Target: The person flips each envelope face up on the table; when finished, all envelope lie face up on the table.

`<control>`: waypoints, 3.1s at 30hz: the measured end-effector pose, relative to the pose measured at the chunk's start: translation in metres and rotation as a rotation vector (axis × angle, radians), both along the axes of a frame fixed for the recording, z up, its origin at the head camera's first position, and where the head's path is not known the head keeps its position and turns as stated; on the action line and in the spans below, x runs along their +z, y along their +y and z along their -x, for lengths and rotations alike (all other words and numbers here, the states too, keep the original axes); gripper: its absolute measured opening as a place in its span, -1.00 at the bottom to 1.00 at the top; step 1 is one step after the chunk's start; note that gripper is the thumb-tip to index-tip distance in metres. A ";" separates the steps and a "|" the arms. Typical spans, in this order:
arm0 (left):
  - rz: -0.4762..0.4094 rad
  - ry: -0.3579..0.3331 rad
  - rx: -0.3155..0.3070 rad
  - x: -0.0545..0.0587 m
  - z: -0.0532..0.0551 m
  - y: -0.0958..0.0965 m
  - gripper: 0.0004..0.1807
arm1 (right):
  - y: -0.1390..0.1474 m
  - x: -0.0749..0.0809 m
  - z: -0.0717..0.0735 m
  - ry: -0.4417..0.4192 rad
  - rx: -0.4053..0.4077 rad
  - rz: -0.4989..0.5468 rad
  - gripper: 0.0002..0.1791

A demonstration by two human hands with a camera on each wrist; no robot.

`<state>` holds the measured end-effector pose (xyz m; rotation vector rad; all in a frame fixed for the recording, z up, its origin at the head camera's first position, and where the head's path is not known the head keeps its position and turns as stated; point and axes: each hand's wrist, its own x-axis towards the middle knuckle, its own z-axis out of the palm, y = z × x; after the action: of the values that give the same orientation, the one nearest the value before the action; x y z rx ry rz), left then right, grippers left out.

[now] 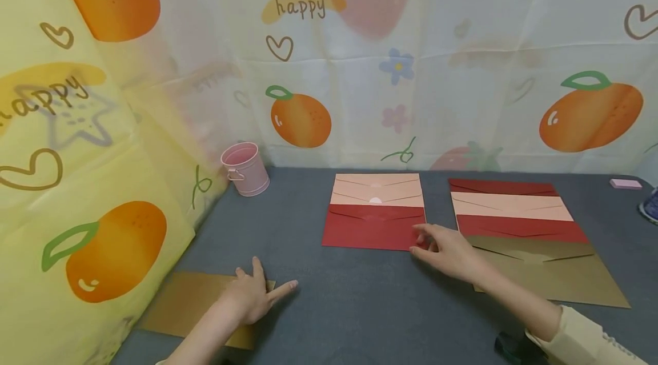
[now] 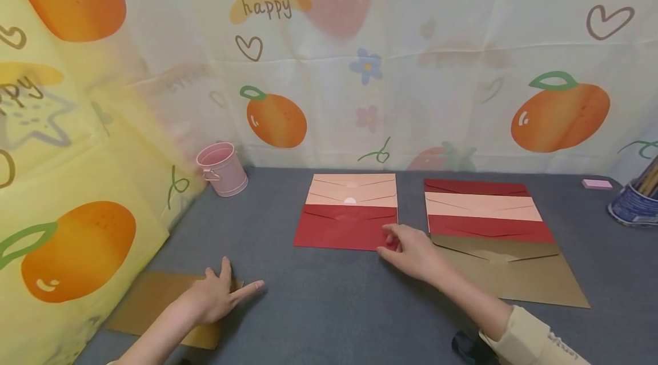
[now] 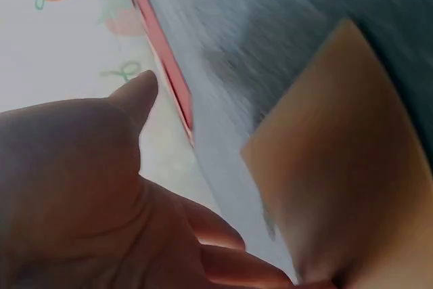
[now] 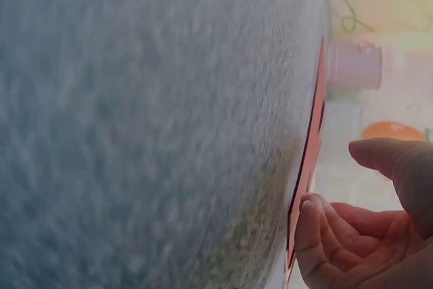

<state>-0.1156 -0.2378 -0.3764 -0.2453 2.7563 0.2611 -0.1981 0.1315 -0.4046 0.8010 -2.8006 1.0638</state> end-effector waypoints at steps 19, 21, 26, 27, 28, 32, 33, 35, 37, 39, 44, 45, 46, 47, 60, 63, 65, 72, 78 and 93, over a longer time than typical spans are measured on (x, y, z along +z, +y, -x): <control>-0.475 0.051 -0.170 0.005 -0.002 0.072 0.05 | -0.072 0.004 -0.058 0.008 0.699 -0.220 -0.30; -0.511 0.040 -0.206 0.005 -0.004 0.075 0.02 | -0.078 0.004 -0.063 0.040 0.775 -0.274 -0.24; -0.505 0.009 -0.325 0.004 -0.006 0.077 -0.08 | -0.079 0.000 -0.066 0.116 0.816 -0.395 -0.19; -0.491 0.008 -0.353 0.004 -0.005 0.075 -0.10 | -0.076 -0.001 -0.065 0.117 0.814 -0.405 -0.19; -0.478 0.007 -0.383 0.003 -0.005 0.074 -0.11 | -0.073 -0.002 -0.064 0.117 0.808 -0.408 -0.20; -0.438 0.010 -0.527 0.001 -0.002 0.063 -0.10 | -0.056 -0.004 -0.059 0.097 0.791 -0.372 -0.26; -0.431 0.012 -0.561 0.000 -0.001 0.060 -0.10 | -0.050 -0.004 -0.058 0.100 0.787 -0.358 -0.28; -0.420 0.014 -0.633 -0.001 0.001 0.053 -0.05 | -0.038 -0.002 -0.055 0.096 0.777 -0.325 -0.33; -0.408 0.011 -0.686 -0.004 0.004 0.046 0.00 | -0.026 -0.002 -0.052 0.094 0.767 -0.287 -0.38; -0.397 -0.002 -0.716 -0.006 0.008 0.039 0.04 | -0.013 -0.002 -0.050 0.074 0.756 -0.252 -0.43; -0.337 -0.033 -0.760 -0.010 0.015 0.026 0.16 | 0.011 -0.002 -0.047 0.088 0.715 -0.211 -0.53; -0.326 -0.031 -0.770 -0.011 0.016 0.025 0.17 | 0.014 -0.001 -0.048 0.108 0.700 -0.212 -0.55; -0.316 -0.027 -0.784 -0.012 0.017 0.024 0.19 | 0.016 -0.001 -0.048 0.134 0.682 -0.213 -0.56; -0.310 -0.024 -0.792 -0.012 0.018 0.023 0.19 | 0.017 0.000 -0.049 0.156 0.663 -0.216 -0.56; -0.266 0.034 -0.765 -0.017 0.018 0.024 0.16 | -0.006 -0.004 -0.062 0.032 0.536 -0.371 -0.01; -0.246 0.048 -0.774 -0.018 0.017 0.024 0.13 | -0.008 -0.004 -0.061 -0.012 0.526 -0.403 0.06; -0.232 0.060 -0.788 -0.019 0.017 0.025 0.11 | -0.008 -0.004 -0.061 -0.028 0.521 -0.409 0.07; -0.176 0.114 -0.868 -0.019 0.017 0.026 0.00 | -0.007 -0.003 -0.062 0.063 0.536 -0.406 0.02; -0.154 0.201 -0.955 -0.017 0.019 0.028 -0.17 | -0.005 -0.002 -0.062 0.256 0.524 -0.342 -0.22; -0.393 0.466 -1.029 -0.005 0.028 0.021 -0.61 | 0.010 -0.002 -0.048 0.511 0.534 0.039 -0.67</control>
<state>-0.1436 -0.2167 -0.3816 1.4318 2.7428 0.5938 -0.1502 0.1419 -0.4066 1.6047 -2.1792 0.7940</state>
